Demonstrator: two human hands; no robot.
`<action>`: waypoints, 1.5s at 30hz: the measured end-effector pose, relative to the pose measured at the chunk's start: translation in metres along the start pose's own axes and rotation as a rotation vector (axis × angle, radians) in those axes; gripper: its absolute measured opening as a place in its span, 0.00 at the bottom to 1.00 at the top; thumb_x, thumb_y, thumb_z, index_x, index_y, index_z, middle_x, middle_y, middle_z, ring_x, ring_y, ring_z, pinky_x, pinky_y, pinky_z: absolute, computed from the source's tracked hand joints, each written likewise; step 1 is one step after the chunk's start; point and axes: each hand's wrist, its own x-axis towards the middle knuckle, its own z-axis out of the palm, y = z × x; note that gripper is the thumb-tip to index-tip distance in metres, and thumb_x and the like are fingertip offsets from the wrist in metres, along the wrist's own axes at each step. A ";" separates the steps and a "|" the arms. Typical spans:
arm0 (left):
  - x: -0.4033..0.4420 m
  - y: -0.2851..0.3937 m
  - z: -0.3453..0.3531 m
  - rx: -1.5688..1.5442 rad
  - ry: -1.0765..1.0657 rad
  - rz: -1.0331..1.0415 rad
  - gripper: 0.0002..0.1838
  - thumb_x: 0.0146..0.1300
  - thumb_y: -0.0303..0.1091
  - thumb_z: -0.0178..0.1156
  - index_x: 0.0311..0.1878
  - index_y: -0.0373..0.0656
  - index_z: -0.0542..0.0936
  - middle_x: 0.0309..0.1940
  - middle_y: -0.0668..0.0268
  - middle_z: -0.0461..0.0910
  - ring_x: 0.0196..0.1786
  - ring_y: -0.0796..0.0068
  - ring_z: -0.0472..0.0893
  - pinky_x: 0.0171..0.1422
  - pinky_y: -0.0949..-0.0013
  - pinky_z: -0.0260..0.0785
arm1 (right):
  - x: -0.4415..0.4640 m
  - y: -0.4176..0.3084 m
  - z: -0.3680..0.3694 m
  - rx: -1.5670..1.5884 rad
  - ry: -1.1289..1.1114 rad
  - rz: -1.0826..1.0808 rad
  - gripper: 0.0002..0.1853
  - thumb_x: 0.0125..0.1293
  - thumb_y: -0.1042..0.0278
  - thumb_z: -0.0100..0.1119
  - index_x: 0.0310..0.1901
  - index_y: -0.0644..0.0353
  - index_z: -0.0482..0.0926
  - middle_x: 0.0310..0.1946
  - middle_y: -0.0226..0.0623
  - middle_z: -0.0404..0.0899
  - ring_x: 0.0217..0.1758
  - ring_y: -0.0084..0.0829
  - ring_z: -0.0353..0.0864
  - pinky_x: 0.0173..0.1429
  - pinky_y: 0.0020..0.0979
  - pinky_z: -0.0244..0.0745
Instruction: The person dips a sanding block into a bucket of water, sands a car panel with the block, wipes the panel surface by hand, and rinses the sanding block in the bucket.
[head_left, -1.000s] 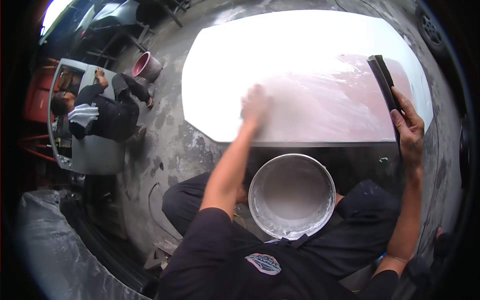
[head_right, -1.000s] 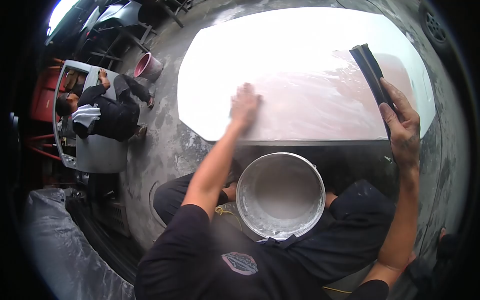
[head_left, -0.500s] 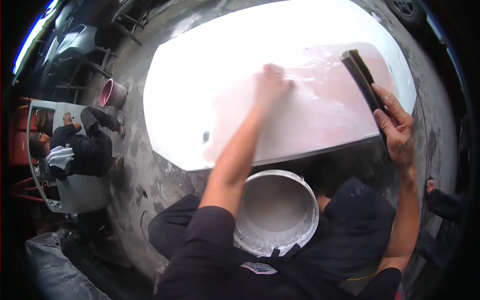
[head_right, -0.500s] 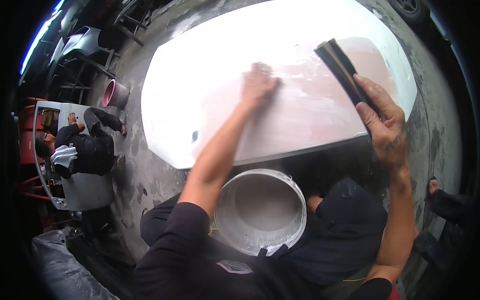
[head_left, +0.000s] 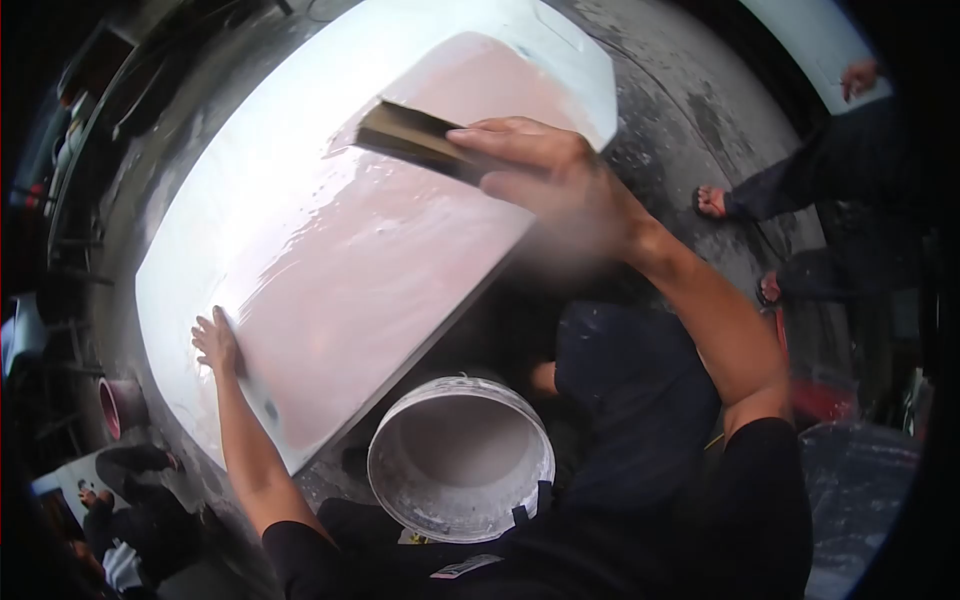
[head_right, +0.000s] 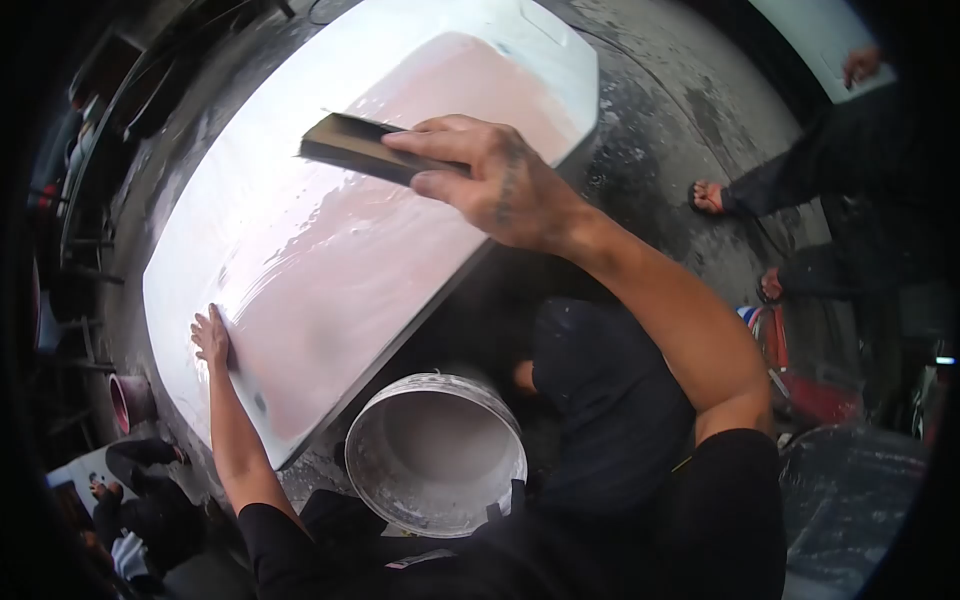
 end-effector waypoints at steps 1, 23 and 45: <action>0.005 0.012 0.006 -0.005 0.032 0.014 0.46 0.80 0.70 0.36 0.87 0.47 0.53 0.88 0.48 0.47 0.89 0.44 0.44 0.85 0.26 0.39 | 0.001 -0.001 0.002 0.033 0.011 -0.023 0.23 0.71 0.71 0.65 0.66 0.66 0.82 0.59 0.50 0.84 0.58 0.42 0.85 0.64 0.35 0.79; -0.258 -0.031 -0.023 -0.229 0.077 0.216 0.44 0.82 0.64 0.37 0.87 0.38 0.53 0.89 0.49 0.45 0.90 0.51 0.42 0.90 0.38 0.30 | -0.001 0.021 0.021 0.049 -0.089 0.124 0.24 0.75 0.74 0.59 0.72 0.65 0.78 0.68 0.49 0.82 0.72 0.39 0.79 0.79 0.34 0.68; -0.463 -0.018 -0.090 -0.916 0.391 0.461 0.10 0.72 0.34 0.61 0.34 0.39 0.80 0.35 0.51 0.82 0.42 0.46 0.84 0.50 0.50 0.75 | -0.061 -0.117 0.105 0.189 -1.031 0.249 0.27 0.70 0.65 0.62 0.67 0.68 0.81 0.52 0.43 0.90 0.54 0.33 0.85 0.63 0.36 0.78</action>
